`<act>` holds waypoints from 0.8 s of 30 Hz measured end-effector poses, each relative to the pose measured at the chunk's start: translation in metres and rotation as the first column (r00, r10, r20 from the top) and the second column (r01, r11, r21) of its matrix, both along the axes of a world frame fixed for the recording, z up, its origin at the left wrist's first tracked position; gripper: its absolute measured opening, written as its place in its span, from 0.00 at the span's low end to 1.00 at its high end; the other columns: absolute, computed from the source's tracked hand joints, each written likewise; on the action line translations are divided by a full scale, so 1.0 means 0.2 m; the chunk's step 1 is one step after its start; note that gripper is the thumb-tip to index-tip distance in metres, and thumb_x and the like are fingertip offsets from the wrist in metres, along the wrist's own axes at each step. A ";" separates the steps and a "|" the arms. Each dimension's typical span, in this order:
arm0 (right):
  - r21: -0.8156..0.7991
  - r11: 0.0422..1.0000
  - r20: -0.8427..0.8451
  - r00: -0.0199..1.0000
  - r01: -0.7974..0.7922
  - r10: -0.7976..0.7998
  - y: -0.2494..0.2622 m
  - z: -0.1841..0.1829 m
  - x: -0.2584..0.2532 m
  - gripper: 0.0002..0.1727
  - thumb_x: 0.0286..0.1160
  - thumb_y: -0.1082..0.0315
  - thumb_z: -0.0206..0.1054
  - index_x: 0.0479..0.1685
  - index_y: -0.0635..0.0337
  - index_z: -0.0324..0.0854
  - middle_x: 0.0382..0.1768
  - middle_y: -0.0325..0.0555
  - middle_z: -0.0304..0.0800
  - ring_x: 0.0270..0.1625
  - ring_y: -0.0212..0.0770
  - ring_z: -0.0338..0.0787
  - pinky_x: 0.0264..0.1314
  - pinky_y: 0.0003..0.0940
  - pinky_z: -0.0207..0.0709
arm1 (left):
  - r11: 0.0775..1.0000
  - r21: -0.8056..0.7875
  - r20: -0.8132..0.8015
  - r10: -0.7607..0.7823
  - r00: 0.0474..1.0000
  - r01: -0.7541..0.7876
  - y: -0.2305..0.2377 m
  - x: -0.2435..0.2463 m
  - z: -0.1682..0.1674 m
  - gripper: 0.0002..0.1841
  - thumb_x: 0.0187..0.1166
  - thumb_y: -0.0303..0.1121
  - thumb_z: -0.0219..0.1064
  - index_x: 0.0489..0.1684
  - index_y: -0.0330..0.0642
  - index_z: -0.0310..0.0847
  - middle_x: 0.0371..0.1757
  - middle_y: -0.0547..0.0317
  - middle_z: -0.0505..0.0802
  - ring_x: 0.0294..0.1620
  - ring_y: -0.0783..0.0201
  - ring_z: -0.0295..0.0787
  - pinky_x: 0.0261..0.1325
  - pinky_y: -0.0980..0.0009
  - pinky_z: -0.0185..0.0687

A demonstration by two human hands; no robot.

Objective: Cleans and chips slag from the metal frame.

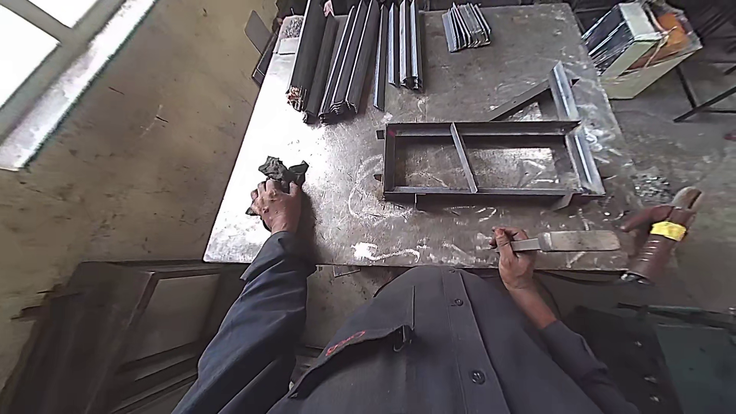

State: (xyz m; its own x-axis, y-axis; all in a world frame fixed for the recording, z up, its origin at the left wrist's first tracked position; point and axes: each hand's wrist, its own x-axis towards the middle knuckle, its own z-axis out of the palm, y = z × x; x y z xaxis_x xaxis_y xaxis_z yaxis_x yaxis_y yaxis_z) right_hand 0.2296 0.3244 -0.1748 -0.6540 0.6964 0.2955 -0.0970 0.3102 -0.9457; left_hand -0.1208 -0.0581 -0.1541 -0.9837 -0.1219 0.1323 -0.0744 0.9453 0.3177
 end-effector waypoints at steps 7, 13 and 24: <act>0.013 1.000 0.050 0.999 0.021 -0.022 -0.01 0.00 0.00 0.08 0.83 0.69 0.65 0.46 0.66 0.83 0.34 0.33 0.91 0.35 0.23 0.91 0.43 0.22 0.88 | 1.000 -0.007 0.003 0.012 1.000 -0.012 0.01 0.00 0.01 0.30 0.81 0.55 0.61 0.61 0.34 0.83 0.74 0.33 0.82 0.81 0.31 0.71 0.77 0.27 0.61; 0.003 1.000 0.035 0.999 0.003 -0.003 0.00 0.02 0.01 0.07 0.85 0.69 0.63 0.46 0.64 0.82 0.31 0.35 0.93 0.32 0.29 0.93 0.41 0.29 0.91 | 1.000 0.002 -0.006 0.000 1.000 0.000 -0.01 0.00 -0.02 0.30 0.81 0.57 0.59 0.62 0.37 0.82 0.75 0.35 0.82 0.81 0.32 0.71 0.77 0.26 0.61; -0.313 0.921 0.357 0.927 0.233 -0.113 0.31 0.71 -0.08 0.22 0.95 0.46 0.43 0.60 0.51 0.75 0.24 0.37 0.81 0.12 0.29 0.69 0.13 0.23 0.66 | 0.999 0.049 -0.007 -0.006 1.000 0.006 -0.01 0.00 0.00 0.31 0.80 0.57 0.61 0.62 0.35 0.83 0.75 0.33 0.81 0.82 0.31 0.69 0.79 0.26 0.58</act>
